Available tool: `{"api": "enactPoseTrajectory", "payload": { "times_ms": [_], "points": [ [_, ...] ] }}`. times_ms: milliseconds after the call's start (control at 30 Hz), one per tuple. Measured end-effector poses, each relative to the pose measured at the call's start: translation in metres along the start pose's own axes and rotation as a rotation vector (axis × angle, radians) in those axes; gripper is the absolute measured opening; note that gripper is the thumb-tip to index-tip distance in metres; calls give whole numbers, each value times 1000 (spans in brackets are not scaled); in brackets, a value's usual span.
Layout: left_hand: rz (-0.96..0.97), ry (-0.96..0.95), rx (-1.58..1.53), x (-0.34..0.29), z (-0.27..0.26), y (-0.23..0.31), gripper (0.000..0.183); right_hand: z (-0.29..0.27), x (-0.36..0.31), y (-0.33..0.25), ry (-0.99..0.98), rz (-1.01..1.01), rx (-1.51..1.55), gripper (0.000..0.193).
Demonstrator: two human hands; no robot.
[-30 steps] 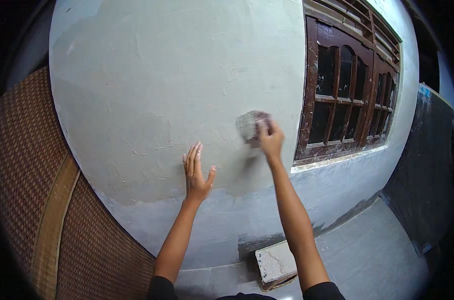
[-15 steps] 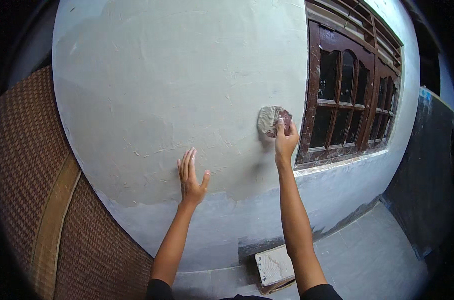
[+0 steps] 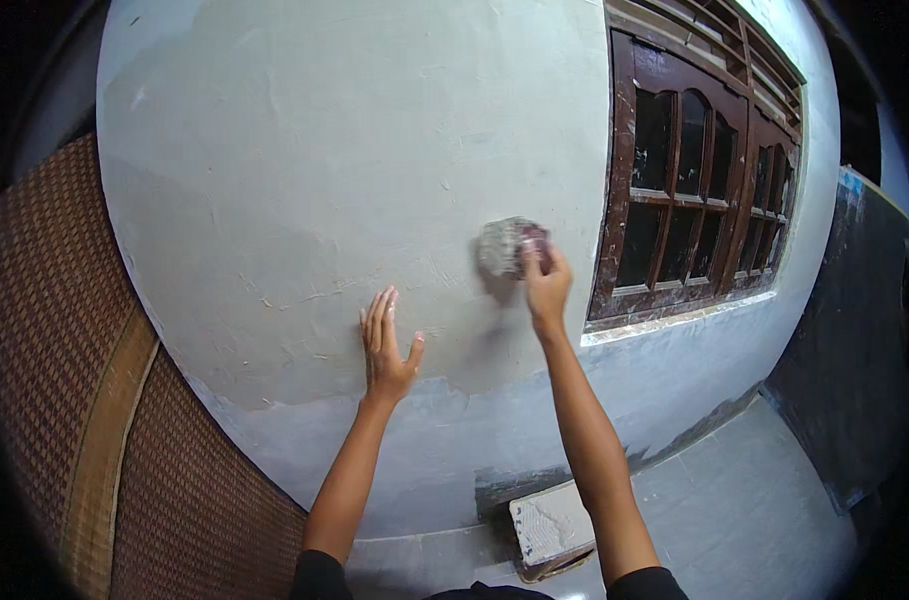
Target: The person applies and smooths putty onto an exterior wall using a putty knife.
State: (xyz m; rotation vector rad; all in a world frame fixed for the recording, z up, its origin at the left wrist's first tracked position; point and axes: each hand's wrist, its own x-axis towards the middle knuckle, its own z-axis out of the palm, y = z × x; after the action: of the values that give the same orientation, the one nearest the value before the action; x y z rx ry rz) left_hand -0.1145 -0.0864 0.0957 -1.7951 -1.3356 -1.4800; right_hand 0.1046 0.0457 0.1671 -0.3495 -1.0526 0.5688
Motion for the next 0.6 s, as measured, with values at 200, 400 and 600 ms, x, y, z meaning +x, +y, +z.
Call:
{"api": "enactPoseTrajectory", "payload": {
  "times_ms": [200, 400, 600],
  "points": [
    [1, -20, 29, 0, 2, 4, 67, -24, 17, 17, 76, -109, -435, 19],
    [6, -14, 23, -2, 10, 6, 68, -4, -4, -6, -106, -166, -236, 23],
    [-13, -31, 29, -10, 13, 17, 69, -50, 17, -4, 230, -59, -202, 17]
  ]
}}
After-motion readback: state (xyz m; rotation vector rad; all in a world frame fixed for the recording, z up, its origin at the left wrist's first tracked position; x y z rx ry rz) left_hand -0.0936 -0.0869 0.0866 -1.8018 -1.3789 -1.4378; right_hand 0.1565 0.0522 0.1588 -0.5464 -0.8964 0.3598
